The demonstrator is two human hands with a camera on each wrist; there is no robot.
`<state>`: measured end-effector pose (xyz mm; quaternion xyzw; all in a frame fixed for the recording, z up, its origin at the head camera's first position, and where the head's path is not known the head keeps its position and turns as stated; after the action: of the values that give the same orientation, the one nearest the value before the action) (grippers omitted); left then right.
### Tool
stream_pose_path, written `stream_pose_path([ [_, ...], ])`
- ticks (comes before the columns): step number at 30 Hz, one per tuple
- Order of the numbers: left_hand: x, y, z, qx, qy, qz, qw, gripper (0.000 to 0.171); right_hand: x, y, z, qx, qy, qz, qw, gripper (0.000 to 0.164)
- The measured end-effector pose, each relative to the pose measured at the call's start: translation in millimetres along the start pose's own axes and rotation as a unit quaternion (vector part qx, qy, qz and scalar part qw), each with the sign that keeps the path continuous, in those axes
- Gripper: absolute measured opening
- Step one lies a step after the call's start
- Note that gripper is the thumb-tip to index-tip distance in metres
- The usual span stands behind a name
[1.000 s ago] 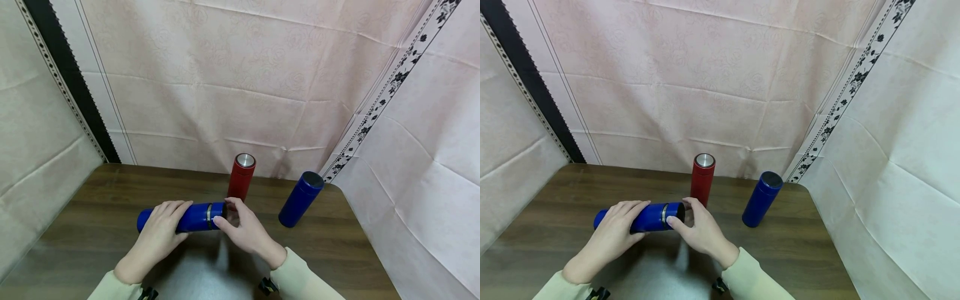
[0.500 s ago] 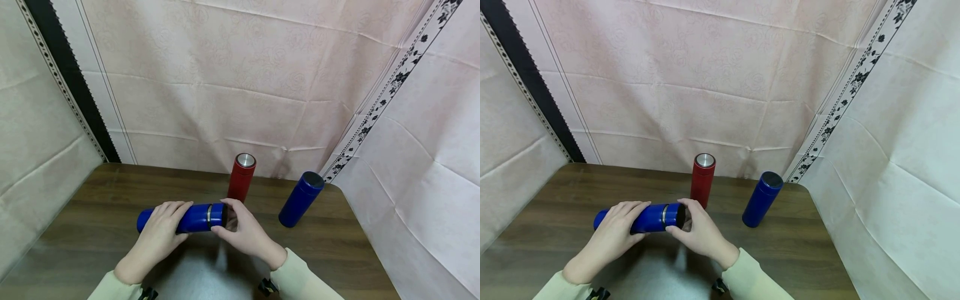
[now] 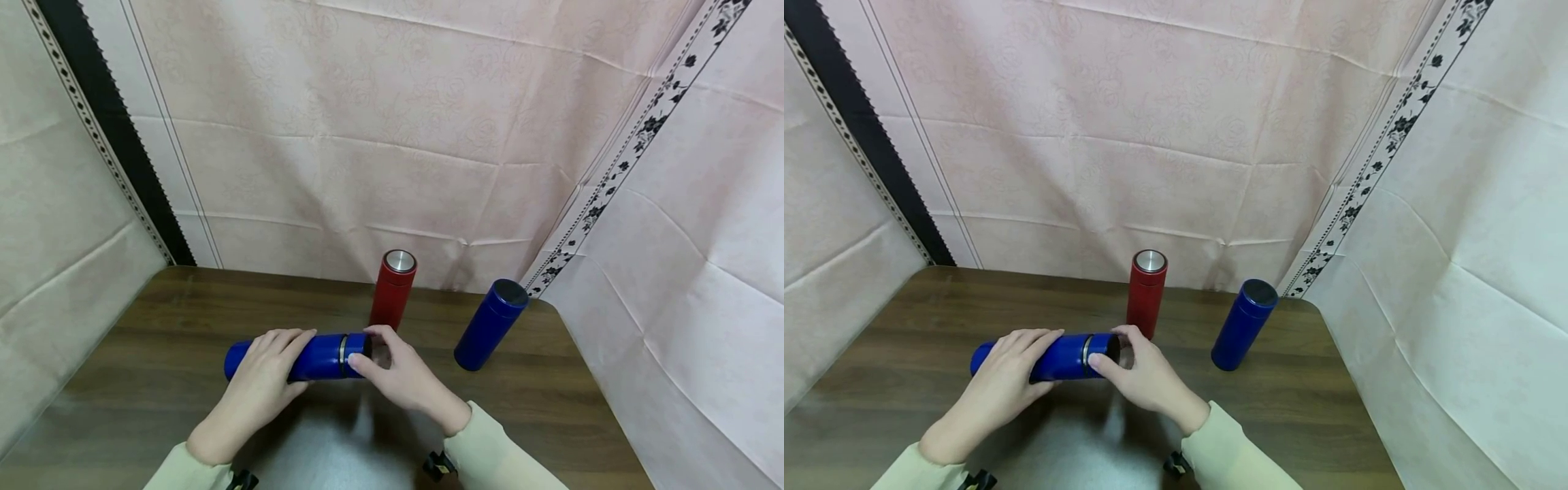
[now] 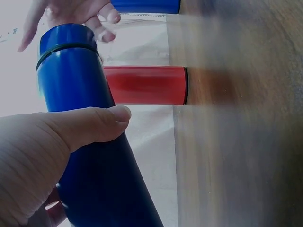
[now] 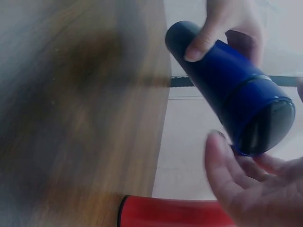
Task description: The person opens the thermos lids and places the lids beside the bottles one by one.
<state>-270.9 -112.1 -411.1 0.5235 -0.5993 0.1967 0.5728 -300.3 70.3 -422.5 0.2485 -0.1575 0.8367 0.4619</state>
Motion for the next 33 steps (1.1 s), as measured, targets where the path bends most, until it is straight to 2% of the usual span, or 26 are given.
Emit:
stream_pose_path([
  [2,-0.8,0.4,-1.8,-0.009,0.004,0.0,0.9999,0.081,-1.5,0.7,-4.8,-0.024,-0.006,0.017,1.0,0.055],
  [4,-1.9,0.5,-3.5,-0.018,0.008,0.002,0.9998,0.082,-3.4,1.0,-6.4,-0.031,-0.022,0.034,0.999,0.057],
  [10,-3.7,-0.4,-5.2,-0.027,0.022,0.008,0.9993,0.082,-7.9,1.8,0.0,0.01,-0.076,0.056,0.995,0.062],
  [19,-2.4,-1.3,-1.0,-0.019,0.021,0.002,0.9996,0.084,-4.9,1.0,6.0,0.04,-0.1,0.035,0.994,0.061],
  [26,-3.5,-0.5,0.9,-0.016,0.017,0.011,0.9997,0.084,-3.1,-1.2,8.1,0.036,-0.109,0.03,0.993,0.06],
  [29,-2.0,-0.1,7.2,-0.005,0.012,0.018,0.9998,0.083,-1.1,-3.0,14.2,0.057,-0.157,0.014,0.986,0.062],
  [33,5.0,-1.7,21.9,0.026,0.001,0.015,0.9996,0.082,4.0,-5.2,18.0,0.079,-0.22,-0.018,0.972,0.065],
])
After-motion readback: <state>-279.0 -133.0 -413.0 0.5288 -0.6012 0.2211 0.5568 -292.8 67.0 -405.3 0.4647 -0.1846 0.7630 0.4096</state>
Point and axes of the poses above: each hand's wrist, its own y-axis towards the middle knuckle, its own x-axis out of the back of the hand, z = x × y, the point moved 9 cm from there along y, towards the middle knuckle, and after that the axes turned 4 degrees about z, right-handed, at the moved point
